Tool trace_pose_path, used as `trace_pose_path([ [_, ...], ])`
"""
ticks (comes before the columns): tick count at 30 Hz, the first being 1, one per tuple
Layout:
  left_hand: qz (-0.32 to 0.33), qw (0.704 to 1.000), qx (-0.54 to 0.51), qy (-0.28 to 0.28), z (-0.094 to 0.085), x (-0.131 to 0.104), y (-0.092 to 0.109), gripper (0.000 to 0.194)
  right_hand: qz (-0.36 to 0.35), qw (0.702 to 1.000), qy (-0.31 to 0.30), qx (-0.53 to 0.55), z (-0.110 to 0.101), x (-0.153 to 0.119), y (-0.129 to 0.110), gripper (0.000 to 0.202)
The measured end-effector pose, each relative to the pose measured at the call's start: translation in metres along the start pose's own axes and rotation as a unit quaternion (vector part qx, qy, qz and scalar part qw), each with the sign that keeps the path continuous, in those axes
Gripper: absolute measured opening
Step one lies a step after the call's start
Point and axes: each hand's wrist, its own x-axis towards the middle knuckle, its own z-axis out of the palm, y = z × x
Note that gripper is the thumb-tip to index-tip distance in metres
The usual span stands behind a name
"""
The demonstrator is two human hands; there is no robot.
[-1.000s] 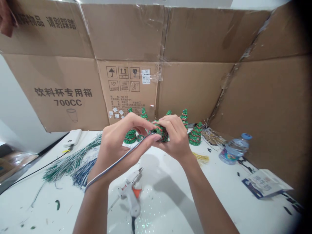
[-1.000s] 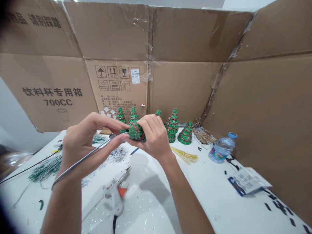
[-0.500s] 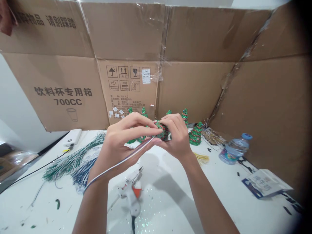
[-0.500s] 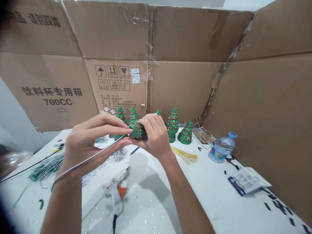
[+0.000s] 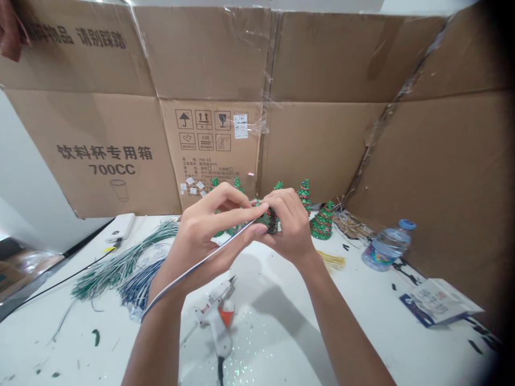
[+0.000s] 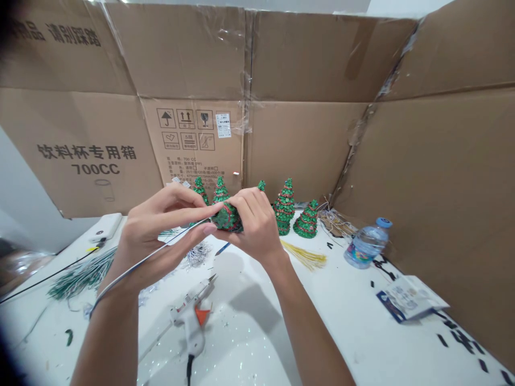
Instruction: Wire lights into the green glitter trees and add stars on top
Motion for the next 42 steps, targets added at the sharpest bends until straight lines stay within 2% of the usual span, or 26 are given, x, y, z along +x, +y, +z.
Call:
trace_pose_path([
  [5,0.01,0.998,0.063,-0.015,0.002,-0.003,0.0,0.03,0.006,1.0,-0.004,-0.011,-0.001,-0.002,0.004,0.027],
  [11,0.002,0.99,0.14,0.032,0.007,0.0,-0.006,0.028,0.0,1.0,0.001,-0.026,-0.001,0.0,-0.001,0.037],
  [13,-0.014,0.991,0.123,0.047,0.009,0.001,-0.007,0.023,0.001,1.0,-0.002,-0.024,-0.001,0.0,-0.002,0.039],
  [16,-0.069,0.992,0.039,0.1,0.011,0.001,-0.004,0.008,0.003,1.0,-0.005,-0.024,0.0,0.0,-0.002,0.04],
  [18,-0.09,0.988,-0.015,0.123,0.011,0.0,-0.001,0.018,0.003,1.0,-0.004,-0.028,-0.001,0.0,-0.001,0.038],
  [20,-0.093,0.989,-0.05,0.101,0.009,-0.001,0.003,0.023,0.002,1.0,-0.006,-0.03,-0.001,-0.001,0.0,0.032],
  [24,-0.072,0.993,-0.08,0.052,0.003,-0.002,0.007,0.019,0.002,1.0,-0.008,-0.023,-0.003,-0.001,0.003,0.029],
  [30,-0.048,0.993,-0.01,0.103,0.005,0.0,0.004,0.011,0.004,1.0,-0.005,-0.03,-0.004,0.0,0.002,0.033],
  [37,-0.015,0.996,0.031,0.079,0.006,0.003,0.005,0.004,-0.001,1.0,-0.005,-0.024,-0.003,0.001,0.0,0.029],
  [42,0.0,0.999,0.034,0.031,0.001,0.003,0.008,0.01,0.002,1.0,-0.012,-0.024,-0.004,-0.002,0.002,0.026],
])
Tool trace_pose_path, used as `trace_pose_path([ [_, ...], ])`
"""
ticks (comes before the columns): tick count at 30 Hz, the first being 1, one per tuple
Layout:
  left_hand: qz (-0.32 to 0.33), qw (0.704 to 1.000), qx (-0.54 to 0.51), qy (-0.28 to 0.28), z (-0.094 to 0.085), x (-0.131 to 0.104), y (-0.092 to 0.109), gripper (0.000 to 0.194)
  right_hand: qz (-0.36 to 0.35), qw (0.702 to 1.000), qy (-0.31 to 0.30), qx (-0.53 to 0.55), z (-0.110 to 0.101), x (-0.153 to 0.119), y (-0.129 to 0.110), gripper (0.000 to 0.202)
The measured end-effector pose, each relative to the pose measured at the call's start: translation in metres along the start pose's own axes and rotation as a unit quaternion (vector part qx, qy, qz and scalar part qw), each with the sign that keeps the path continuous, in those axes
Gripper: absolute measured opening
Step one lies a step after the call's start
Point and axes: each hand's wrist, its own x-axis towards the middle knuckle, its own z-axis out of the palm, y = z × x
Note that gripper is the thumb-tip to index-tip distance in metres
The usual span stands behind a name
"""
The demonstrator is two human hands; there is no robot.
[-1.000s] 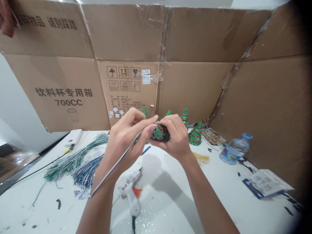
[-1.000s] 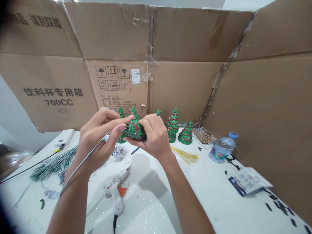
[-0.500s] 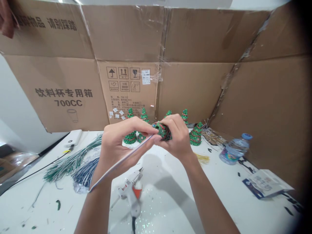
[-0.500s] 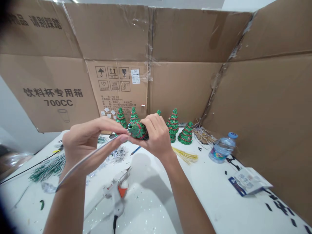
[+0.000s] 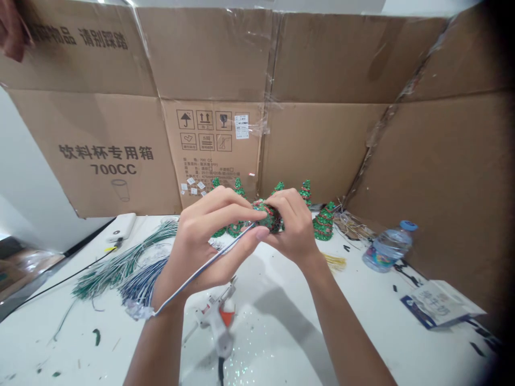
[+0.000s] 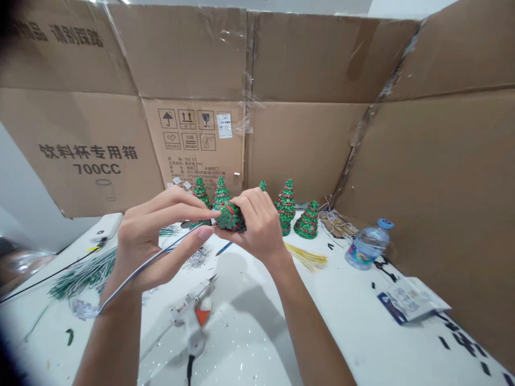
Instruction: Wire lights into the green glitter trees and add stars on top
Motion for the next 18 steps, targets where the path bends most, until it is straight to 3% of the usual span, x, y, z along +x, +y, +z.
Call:
trace_pose_path([
  [6,0.014,0.998,0.05,0.047,0.005,0.001,-0.005,0.007,-0.002,1.0,0.012,0.0,0.001,0.001,-0.002,0.038],
  [11,-0.038,0.993,-0.015,0.114,0.012,-0.002,-0.006,0.017,-0.004,1.0,0.015,0.009,0.0,0.004,-0.007,0.036],
  [18,-0.006,0.997,-0.01,0.072,0.006,0.0,-0.004,0.012,-0.007,1.0,0.013,0.018,-0.001,0.005,-0.007,0.03],
])
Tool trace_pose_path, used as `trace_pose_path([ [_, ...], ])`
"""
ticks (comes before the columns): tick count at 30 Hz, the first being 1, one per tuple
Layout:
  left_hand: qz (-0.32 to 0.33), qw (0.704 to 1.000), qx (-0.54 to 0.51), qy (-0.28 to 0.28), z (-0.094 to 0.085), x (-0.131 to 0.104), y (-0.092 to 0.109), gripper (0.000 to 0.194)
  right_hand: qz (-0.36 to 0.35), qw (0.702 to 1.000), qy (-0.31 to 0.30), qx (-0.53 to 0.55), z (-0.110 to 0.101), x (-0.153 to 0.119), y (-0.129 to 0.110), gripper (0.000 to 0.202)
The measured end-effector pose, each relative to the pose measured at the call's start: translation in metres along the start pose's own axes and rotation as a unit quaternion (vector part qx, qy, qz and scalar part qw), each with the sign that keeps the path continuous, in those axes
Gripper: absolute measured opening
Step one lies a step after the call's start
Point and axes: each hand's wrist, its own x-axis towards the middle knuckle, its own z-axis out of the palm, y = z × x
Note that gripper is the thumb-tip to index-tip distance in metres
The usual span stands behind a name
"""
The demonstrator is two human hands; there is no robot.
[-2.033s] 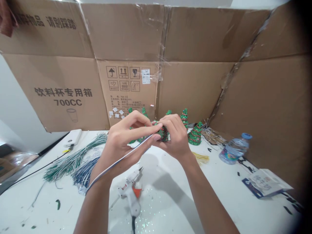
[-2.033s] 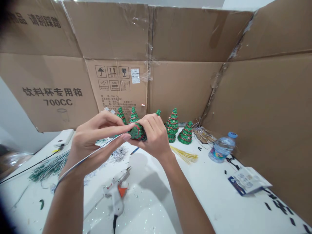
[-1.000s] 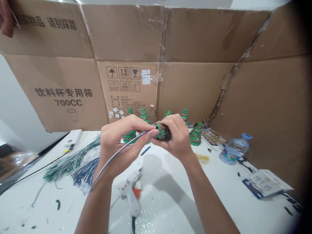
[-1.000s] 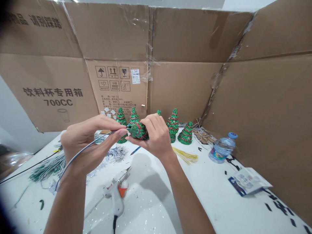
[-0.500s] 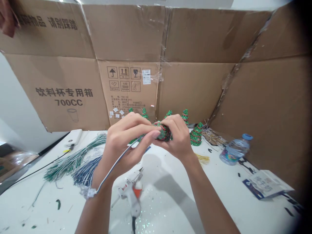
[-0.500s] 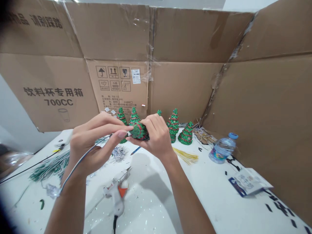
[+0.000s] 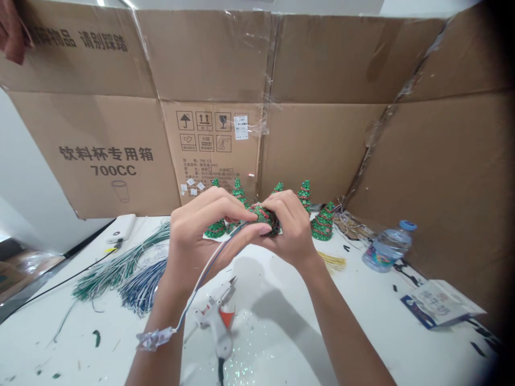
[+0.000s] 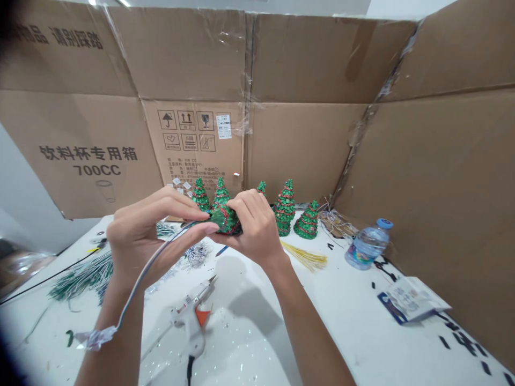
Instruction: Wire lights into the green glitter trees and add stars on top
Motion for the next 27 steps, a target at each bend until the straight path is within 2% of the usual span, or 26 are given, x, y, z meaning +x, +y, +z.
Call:
trace_pose_path([
  [5,0.04,0.998,0.02,-0.033,-0.0035,0.0002,-0.0035,0.011,0.007,1.0,0.006,-0.002,-0.0013,-0.0013,0.0041,0.031],
  [10,0.037,0.999,0.033,-0.007,-0.0007,-0.0006,-0.0045,0.017,0.012,1.0,0.01,-0.001,-0.0014,0.0009,-0.0003,0.035],
  [18,0.004,0.999,-0.029,-0.015,-0.0004,-0.0015,-0.0025,0.017,0.023,1.0,0.002,-0.008,0.0,-0.0023,0.0042,0.027],
  [21,0.014,1.0,-0.017,-0.016,-0.0021,-0.0019,-0.0024,0.015,0.024,1.0,0.001,-0.013,-0.0008,-0.0024,0.0051,0.028],
  [27,0.029,0.999,0.02,0.022,0.0002,-0.0016,-0.0027,0.01,0.013,1.0,0.006,-0.004,-0.0002,0.0008,-0.0025,0.032],
])
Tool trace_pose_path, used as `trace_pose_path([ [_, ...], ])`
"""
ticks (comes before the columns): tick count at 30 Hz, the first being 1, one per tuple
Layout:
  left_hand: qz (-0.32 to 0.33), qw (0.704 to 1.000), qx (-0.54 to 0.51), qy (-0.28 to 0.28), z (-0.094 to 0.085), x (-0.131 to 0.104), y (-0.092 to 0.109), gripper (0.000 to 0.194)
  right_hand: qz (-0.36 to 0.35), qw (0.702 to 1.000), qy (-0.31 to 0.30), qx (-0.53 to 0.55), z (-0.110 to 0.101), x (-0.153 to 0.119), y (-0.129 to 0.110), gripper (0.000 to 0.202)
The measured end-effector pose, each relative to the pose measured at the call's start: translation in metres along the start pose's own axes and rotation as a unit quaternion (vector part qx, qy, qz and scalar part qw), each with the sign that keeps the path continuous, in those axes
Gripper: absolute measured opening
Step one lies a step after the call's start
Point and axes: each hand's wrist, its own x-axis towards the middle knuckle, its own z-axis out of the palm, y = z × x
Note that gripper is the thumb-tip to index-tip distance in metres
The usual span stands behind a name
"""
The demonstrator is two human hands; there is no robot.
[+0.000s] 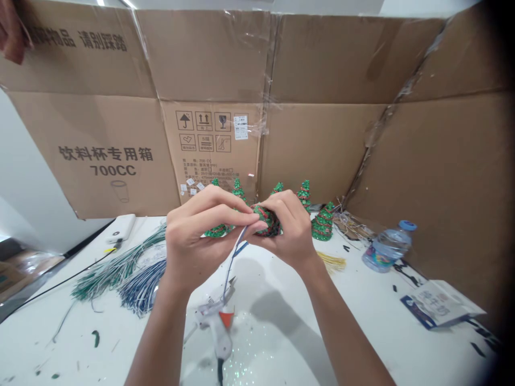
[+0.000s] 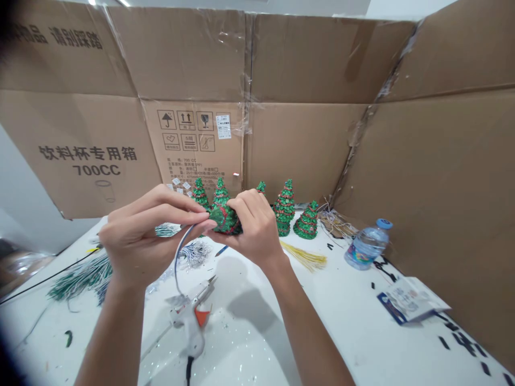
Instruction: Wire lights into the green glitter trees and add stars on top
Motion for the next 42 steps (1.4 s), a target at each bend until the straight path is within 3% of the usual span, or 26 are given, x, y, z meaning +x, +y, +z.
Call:
trace_pose_path([
  [11,-0.038,0.998,-0.048,-0.01,0.001,-0.001,-0.001,0.016,0.015,1.0,0.009,-0.001,-0.002,0.0,0.004,0.031],
  [19,0.009,0.998,-0.067,0.017,0.001,0.002,-0.005,0.019,0.001,1.0,0.005,0.0,-0.009,0.007,-0.013,0.03],
  [42,-0.003,0.998,-0.069,0.011,0.004,0.0,-0.005,0.019,0.01,1.0,0.015,-0.017,-0.005,0.004,0.0,0.03],
])
